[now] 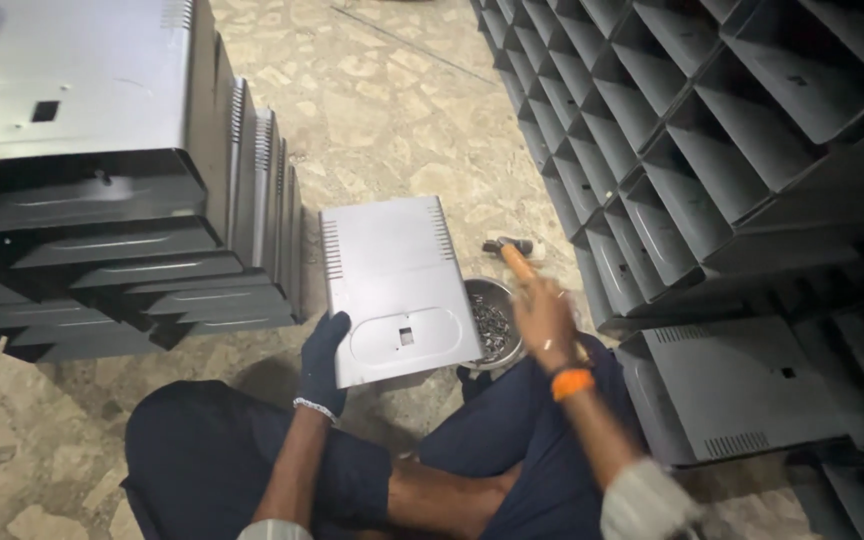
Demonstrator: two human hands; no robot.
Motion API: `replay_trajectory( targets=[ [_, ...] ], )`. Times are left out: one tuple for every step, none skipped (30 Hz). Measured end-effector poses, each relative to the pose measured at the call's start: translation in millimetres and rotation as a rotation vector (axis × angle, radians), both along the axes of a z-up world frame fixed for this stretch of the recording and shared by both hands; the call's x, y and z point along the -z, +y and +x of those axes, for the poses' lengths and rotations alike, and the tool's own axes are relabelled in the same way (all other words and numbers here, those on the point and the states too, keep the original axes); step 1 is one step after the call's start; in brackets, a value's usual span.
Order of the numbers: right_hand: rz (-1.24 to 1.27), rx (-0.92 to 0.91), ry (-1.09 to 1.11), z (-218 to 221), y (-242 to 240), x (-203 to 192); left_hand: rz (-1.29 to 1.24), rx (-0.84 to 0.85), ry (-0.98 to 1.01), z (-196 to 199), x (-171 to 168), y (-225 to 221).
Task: The person assembles metal plates to covers using a hammer.
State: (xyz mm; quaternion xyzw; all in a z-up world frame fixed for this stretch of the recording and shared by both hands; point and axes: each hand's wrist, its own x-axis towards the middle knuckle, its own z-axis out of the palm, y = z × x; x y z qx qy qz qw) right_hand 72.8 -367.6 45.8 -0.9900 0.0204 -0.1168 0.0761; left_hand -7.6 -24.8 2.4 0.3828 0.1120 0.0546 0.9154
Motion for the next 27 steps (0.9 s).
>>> replay_trajectory(
  targets=[
    [0.416,-0.084,0.000,-11.5,14.6,10.2,0.030,-0.008,0.015,0.6,7.9,1.6],
    [0.829,-0.178,0.006,-21.4,29.3,19.8,0.058,-0.022,0.028,1.0,15.9,3.0],
    [0.829,-0.194,0.005,-26.3,45.3,21.7,0.059,-0.037,0.022,1.6,4.1,3.4],
    [1.100,-0.248,0.123,-35.5,58.9,24.9,0.011,0.006,0.047,-1.6,-5.9,1.5],
    [1.368,-0.298,0.250,-45.4,72.3,28.5,-0.038,0.048,0.071,-5.1,-15.6,-0.3],
    [1.366,-0.309,0.258,-61.0,80.3,8.9,-0.038,0.036,0.070,-3.6,-5.2,-0.1],
    [1.391,-0.167,0.250,-76.8,88.0,-11.1,0.030,0.021,0.035,-2.0,4.9,0.4],
    [1.413,-0.030,0.239,-89.6,97.3,-32.1,0.103,0.003,-0.003,2.7,13.1,3.2],
    [1.414,-0.046,0.244,-93.2,91.9,-35.6,0.106,-0.011,-0.008,-8.8,-23.4,-0.5],
    [1.654,-0.077,0.254,-99.1,87.8,-37.4,0.104,0.053,-0.167,-22.4,-58.8,-3.2],
    [1.894,-0.107,0.263,-104.5,83.2,-38.8,0.103,0.120,-0.324,-35.7,-93.8,-6.8],
    [1.894,-0.107,0.267,-104.8,78.2,-33.0,0.103,0.117,-0.322,-48.4,-118.8,-15.4],
    [2.098,-0.120,0.282,-104.9,72.6,-27.2,-0.346,0.278,-0.467,-60.9,-143.8,-24.6],
    [2.301,-0.140,0.291,-100.9,66.2,-23.3,-0.800,0.436,-0.609,-69.7,-170.0,-34.6],
    [2.299,-0.147,0.290,-98.3,70.1,-38.1,-0.800,0.436,-0.616,-71.9,-178.4,-49.9],
    [2.339,-0.189,0.206,-94.7,76.9,-52.9,-0.854,0.367,-0.593,-74.3,-187.4,-62.9],
    [2.378,-0.232,0.120,-91.9,83.8,-68.0,-0.908,0.297,-0.569,-77.1,-196.6,-76.0],
    [2.380,-0.245,0.123,-86.0,90.9,-96.3,-0.902,0.296,-0.578,-62.0,-189.6,-74.1],
    [2.251,-0.332,0.121,-81.0,97.8,-124.6,-0.843,0.224,-0.526,-47.1,-182.7,-71.9],
    [2.116,-0.408,0.122,-79.4,102.8,-151.8,-0.788,0.148,-0.468,-35.3,-174.5,-71.4],
    [2.116,-0.413,0.128,-70.7,108.1,-163.2,-0.786,0.143,-0.472,-39.1,-197.0,-69.0],
    [1.945,-0.527,0.111,-58.3,116.2,-177.0,0.072,-0.212,-0.609,-40.3,-221.4,-64.4],
    [1.770,-0.632,0.091,-46.5,125.2,-191.7,0.947,-0.547,-0.655,-42.1,-246.5,-59.3],
    [1.773,-0.658,0.097,-48.4,138.7,-220.4,0.956,-0.568,-0.661,-43.0,-280.7,-61.0],
    [1.770,-0.681,0.113,-51.2,152.2,-249.4,0.695,-0.443,-0.551,-44.4,-315.1,-62.6],
    [1.769,-0.703,0.129,-55.0,166.1,-278.0,0.437,-0.306,-0.445,-46.3,-349.1,-63.8],
    [1.771,-0.728,0.134,-56.6,179.3,-297.4,0.446,-0.325,-0.456,-48.3,-364.6,-58.0]
  ],
)
